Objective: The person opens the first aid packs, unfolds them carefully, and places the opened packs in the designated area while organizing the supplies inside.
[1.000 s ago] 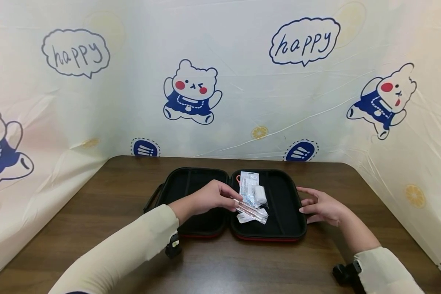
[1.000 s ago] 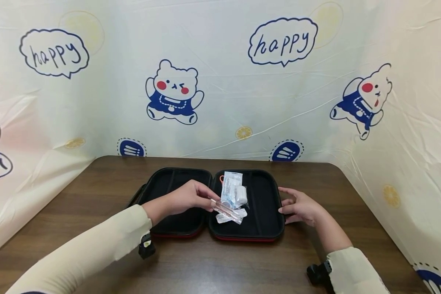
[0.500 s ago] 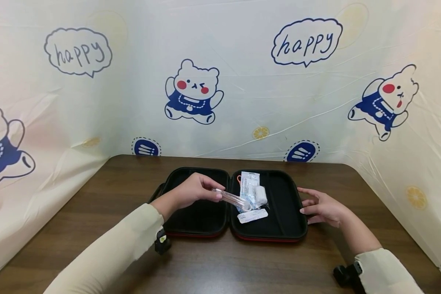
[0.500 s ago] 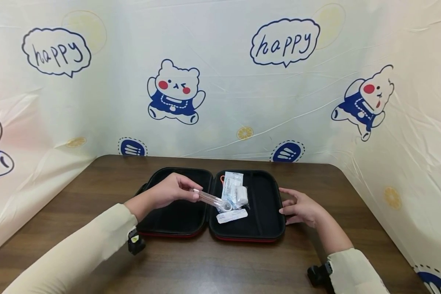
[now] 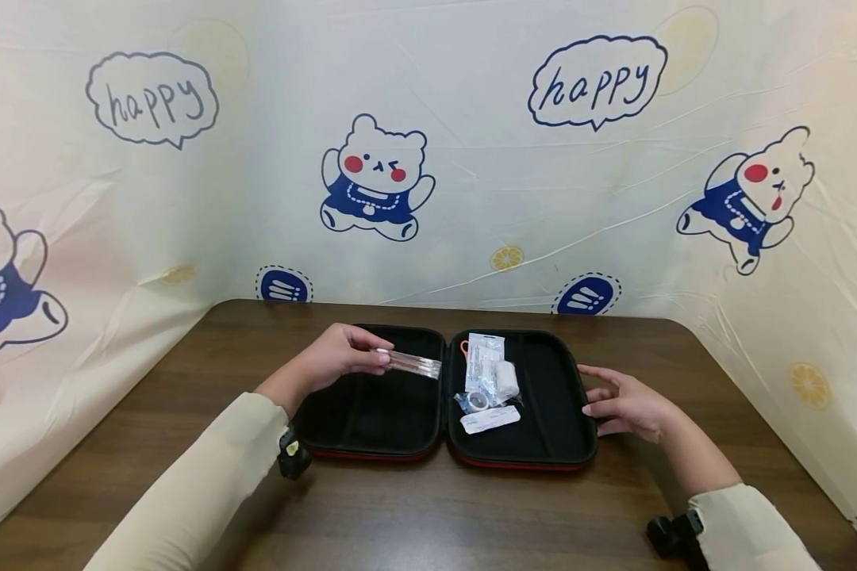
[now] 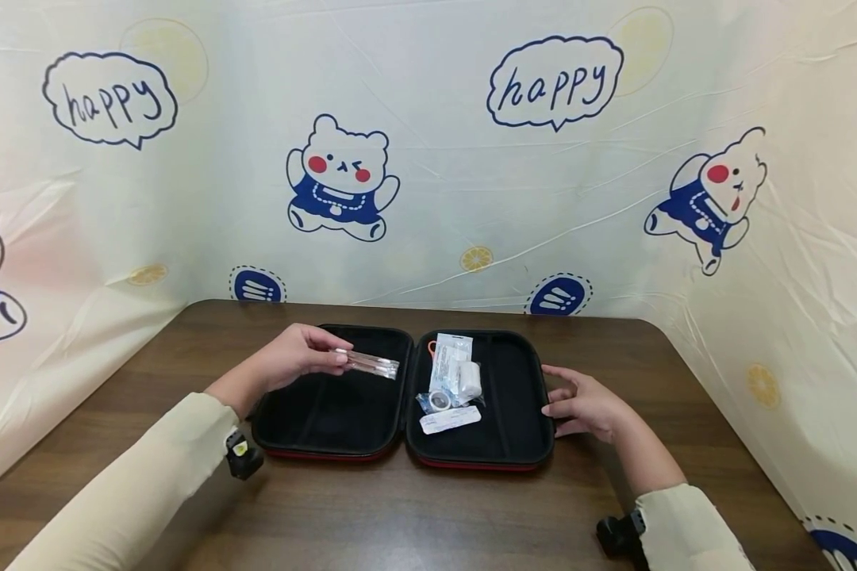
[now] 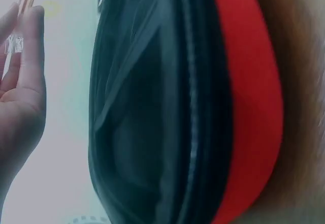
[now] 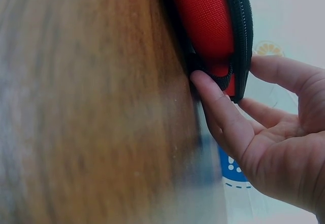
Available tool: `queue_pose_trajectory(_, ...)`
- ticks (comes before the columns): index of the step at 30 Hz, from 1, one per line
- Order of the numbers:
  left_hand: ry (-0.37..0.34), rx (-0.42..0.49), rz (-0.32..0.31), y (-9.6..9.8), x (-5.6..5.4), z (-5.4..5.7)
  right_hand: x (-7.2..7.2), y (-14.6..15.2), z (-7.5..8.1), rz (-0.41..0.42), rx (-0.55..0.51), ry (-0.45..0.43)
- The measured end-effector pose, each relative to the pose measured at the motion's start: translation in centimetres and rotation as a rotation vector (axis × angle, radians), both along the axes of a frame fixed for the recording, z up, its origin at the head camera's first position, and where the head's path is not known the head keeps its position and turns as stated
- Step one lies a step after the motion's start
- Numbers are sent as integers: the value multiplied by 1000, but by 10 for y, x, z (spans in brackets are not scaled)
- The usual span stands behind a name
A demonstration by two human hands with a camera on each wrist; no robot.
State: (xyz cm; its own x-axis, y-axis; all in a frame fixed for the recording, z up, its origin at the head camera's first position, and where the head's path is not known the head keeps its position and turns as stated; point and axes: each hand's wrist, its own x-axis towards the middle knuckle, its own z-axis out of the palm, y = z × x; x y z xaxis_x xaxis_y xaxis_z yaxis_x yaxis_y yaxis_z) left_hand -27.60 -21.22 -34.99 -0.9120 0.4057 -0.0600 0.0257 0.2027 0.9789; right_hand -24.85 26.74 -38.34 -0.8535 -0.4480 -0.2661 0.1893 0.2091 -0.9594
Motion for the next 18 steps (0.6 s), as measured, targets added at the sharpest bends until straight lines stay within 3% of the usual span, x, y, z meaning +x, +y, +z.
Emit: queue_pose_trajectory(18,-16,48,214,-65,-14,-11,0,1,0,-2,4,6)
